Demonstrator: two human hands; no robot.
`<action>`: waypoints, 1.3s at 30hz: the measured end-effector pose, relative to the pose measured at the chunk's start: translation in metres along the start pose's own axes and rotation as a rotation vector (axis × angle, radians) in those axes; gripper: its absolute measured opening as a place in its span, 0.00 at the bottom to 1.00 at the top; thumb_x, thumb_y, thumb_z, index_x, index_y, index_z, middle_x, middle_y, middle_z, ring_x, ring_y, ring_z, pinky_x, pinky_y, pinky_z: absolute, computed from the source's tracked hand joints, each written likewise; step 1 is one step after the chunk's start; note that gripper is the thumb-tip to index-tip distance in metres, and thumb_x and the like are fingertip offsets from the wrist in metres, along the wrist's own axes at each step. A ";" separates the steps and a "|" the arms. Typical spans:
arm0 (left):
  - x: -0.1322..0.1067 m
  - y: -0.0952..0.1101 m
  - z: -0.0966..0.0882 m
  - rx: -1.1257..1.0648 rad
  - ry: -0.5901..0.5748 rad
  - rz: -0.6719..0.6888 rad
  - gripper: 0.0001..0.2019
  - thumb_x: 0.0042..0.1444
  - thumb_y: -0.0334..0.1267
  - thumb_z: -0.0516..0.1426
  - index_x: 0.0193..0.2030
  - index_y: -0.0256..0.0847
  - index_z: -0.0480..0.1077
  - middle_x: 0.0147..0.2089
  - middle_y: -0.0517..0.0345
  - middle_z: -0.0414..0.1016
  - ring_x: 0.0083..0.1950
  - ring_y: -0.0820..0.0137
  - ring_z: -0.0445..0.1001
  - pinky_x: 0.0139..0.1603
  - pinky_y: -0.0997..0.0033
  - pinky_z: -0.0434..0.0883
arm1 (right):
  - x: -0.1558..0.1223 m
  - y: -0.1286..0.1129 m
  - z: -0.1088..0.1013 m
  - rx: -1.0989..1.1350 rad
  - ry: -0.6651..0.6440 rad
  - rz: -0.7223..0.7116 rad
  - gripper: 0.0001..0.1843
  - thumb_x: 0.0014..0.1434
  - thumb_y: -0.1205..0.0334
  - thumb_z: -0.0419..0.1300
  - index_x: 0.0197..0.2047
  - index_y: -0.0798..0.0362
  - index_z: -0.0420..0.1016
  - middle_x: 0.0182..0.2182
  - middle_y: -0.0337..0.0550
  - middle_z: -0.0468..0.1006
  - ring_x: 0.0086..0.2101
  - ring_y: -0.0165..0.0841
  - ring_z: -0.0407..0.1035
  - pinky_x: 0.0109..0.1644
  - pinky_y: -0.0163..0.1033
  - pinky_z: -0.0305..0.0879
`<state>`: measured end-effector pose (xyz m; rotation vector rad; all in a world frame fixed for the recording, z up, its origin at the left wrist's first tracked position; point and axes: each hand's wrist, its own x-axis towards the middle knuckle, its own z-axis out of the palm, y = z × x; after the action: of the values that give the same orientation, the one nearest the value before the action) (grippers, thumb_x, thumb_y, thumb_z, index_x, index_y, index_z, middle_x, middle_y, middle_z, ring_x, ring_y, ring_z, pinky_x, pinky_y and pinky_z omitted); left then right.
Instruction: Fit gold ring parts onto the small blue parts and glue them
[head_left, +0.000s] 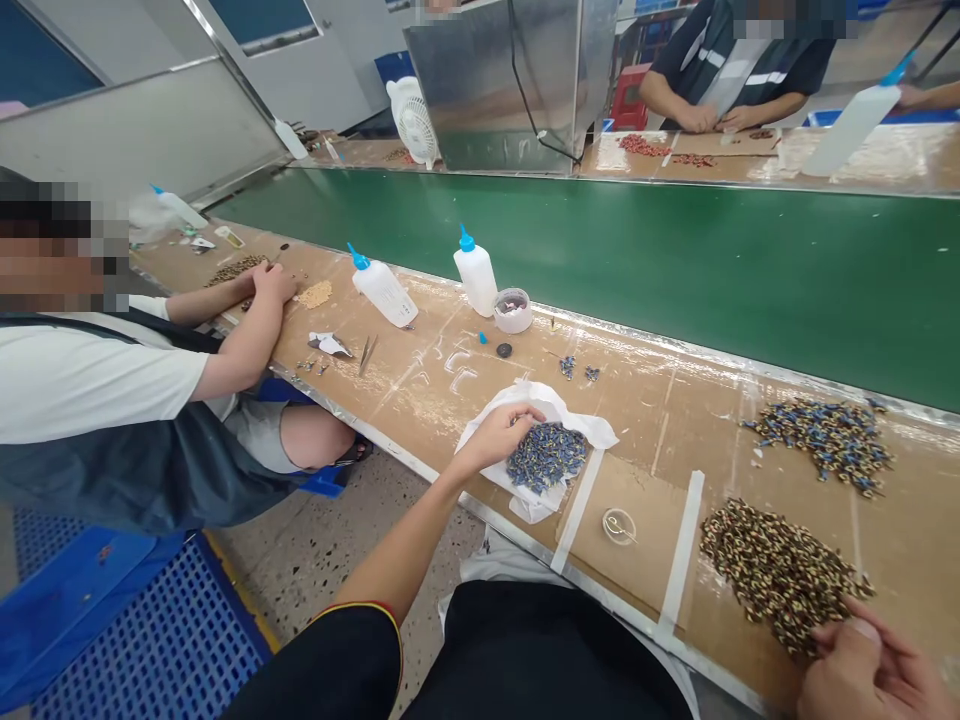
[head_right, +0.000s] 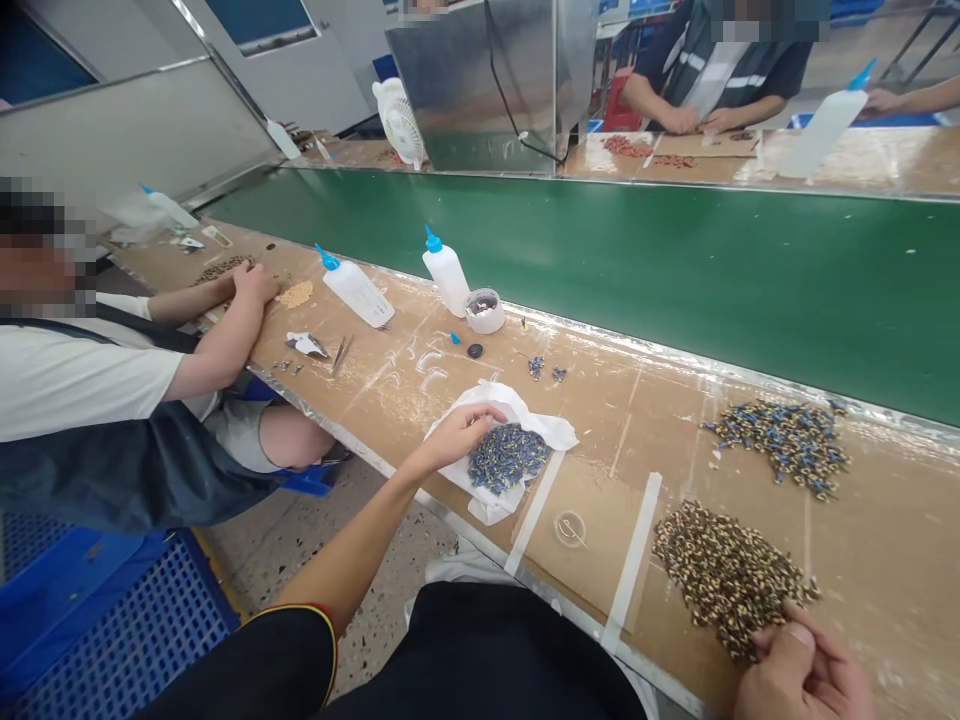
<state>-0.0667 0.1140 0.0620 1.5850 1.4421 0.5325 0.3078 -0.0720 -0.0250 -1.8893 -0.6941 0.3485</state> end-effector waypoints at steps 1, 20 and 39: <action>0.005 -0.001 0.004 0.036 0.044 0.039 0.15 0.62 0.35 0.49 0.46 0.38 0.76 0.31 0.57 0.72 0.32 0.70 0.69 0.38 0.72 0.67 | 0.000 -0.001 0.001 -0.001 0.036 0.006 0.28 0.62 0.50 0.56 0.58 0.60 0.75 0.28 0.47 0.71 0.26 0.41 0.64 0.35 0.50 0.66; -0.012 0.024 -0.026 0.435 0.087 0.318 0.13 0.66 0.36 0.50 0.43 0.41 0.76 0.42 0.56 0.82 0.44 0.66 0.78 0.47 0.70 0.71 | -0.001 -0.023 0.008 0.020 0.066 0.099 0.21 0.60 0.59 0.57 0.54 0.58 0.77 0.26 0.41 0.72 0.27 0.35 0.67 0.35 0.42 0.64; 0.163 0.053 0.004 0.820 -0.205 0.178 0.17 0.66 0.42 0.58 0.57 0.37 0.68 0.57 0.48 0.71 0.53 0.61 0.74 0.52 0.53 0.75 | 0.000 -0.007 0.008 0.027 0.017 0.079 0.25 0.62 0.49 0.57 0.53 0.60 0.76 0.26 0.40 0.73 0.27 0.33 0.67 0.34 0.38 0.64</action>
<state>0.0026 0.2707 0.0631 2.3365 1.4453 -0.1712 0.3008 -0.0639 -0.0219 -1.8959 -0.6015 0.3898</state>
